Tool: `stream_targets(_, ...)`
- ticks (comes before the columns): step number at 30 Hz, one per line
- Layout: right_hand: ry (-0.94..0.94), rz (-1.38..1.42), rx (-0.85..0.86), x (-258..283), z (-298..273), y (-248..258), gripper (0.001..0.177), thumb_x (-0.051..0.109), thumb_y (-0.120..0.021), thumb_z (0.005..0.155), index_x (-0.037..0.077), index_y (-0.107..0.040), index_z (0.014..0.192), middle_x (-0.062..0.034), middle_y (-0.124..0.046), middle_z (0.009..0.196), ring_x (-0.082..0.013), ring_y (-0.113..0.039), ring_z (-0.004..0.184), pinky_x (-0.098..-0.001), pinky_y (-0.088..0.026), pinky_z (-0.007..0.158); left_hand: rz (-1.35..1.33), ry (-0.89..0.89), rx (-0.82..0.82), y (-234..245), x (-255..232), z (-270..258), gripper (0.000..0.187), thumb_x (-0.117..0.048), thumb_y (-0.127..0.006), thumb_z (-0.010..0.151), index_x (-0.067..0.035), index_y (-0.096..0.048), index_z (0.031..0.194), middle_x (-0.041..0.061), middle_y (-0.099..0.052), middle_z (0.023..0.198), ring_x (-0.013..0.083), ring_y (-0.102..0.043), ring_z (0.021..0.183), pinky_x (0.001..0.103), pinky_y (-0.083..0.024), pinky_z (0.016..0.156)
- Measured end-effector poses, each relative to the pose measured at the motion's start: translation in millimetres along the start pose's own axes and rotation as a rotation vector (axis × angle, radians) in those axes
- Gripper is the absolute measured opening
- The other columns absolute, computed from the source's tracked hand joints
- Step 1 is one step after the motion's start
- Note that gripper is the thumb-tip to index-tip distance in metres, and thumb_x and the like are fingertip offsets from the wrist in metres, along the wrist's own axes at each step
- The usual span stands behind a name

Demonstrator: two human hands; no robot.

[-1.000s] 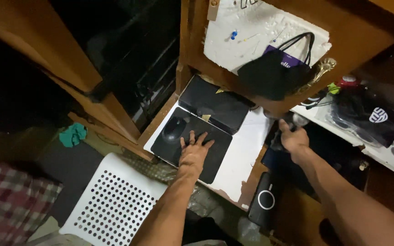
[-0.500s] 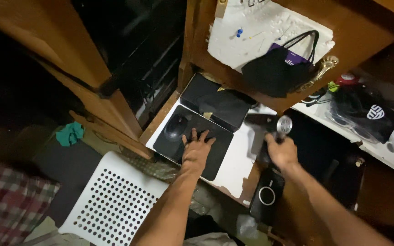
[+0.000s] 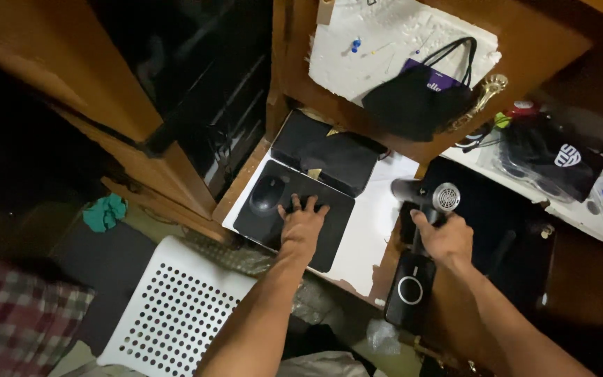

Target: The person clears a cluttered desk by moving a plate and spoon, a phone, and a small plastic bag. They then use a hair dryer to blow air onto a black pouch and a black mousepad on the desk surface.

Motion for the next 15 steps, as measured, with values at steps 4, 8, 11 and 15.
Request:
stream_targets(4,-0.098,-0.030,0.058,-15.9,-23.1,-6.0,0.055,0.047,-0.075,0.083,-0.002,-0.072,0.107,-0.0246,-0.079,0.086,-0.0355,-0.081,0.078,-0.0457,-0.064,0.076,0.001,0.000,0.003,-11.4,2.5,11.8,0.090,0.001,-0.085,0.075,-0.030,-0.046,0.150,0.006,-0.026,0.163,0.0463,-0.020,0.151,0.075,-0.020,0.116)
stream_targets(8,0.023,-0.046,-0.045,-5.6,-36.9,-10.1,0.052,0.046,-0.076,0.083,-0.001,-0.075,0.105,-0.0234,-0.077,0.087,-0.0358,-0.077,0.081,-0.0453,-0.059,0.083,0.001,-0.011,-0.036,-20.5,8.5,18.6,0.081,-0.002,-0.083,0.079,-0.029,-0.049,0.147,0.008,-0.031,0.159,0.0487,-0.023,0.150,0.075,-0.022,0.116)
stream_targets(11,0.043,0.009,-0.080,-6.7,-10.8,-17.4,0.056,0.051,-0.076,0.087,-0.002,-0.075,0.105,-0.0241,-0.077,0.090,-0.0361,-0.075,0.086,-0.0453,-0.057,0.085,0.007,-0.030,-0.091,-20.6,7.9,17.0,0.077,-0.002,-0.081,0.081,-0.029,-0.051,0.147,0.008,-0.035,0.157,0.0488,-0.027,0.149,0.076,-0.025,0.115)
stream_targets(15,-0.010,0.080,0.001,-15.7,43.8,-35.3,0.062,0.057,-0.076,0.087,-0.001,-0.072,0.108,-0.0214,-0.076,0.102,-0.0321,-0.075,0.094,-0.0439,-0.056,0.087,0.031,-0.015,0.036,7.7,-2.6,3.3,0.091,-0.002,-0.086,0.074,-0.028,-0.045,0.150,0.010,-0.029,0.158,0.0490,-0.025,0.148,0.075,-0.024,0.115)
Point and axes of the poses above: each hand's wrist, its own z-axis towards the middle knuckle, its own y-axis out of the back of the hand, x = y × z, the point moved 6 cm from there along z, towards the middle knuckle
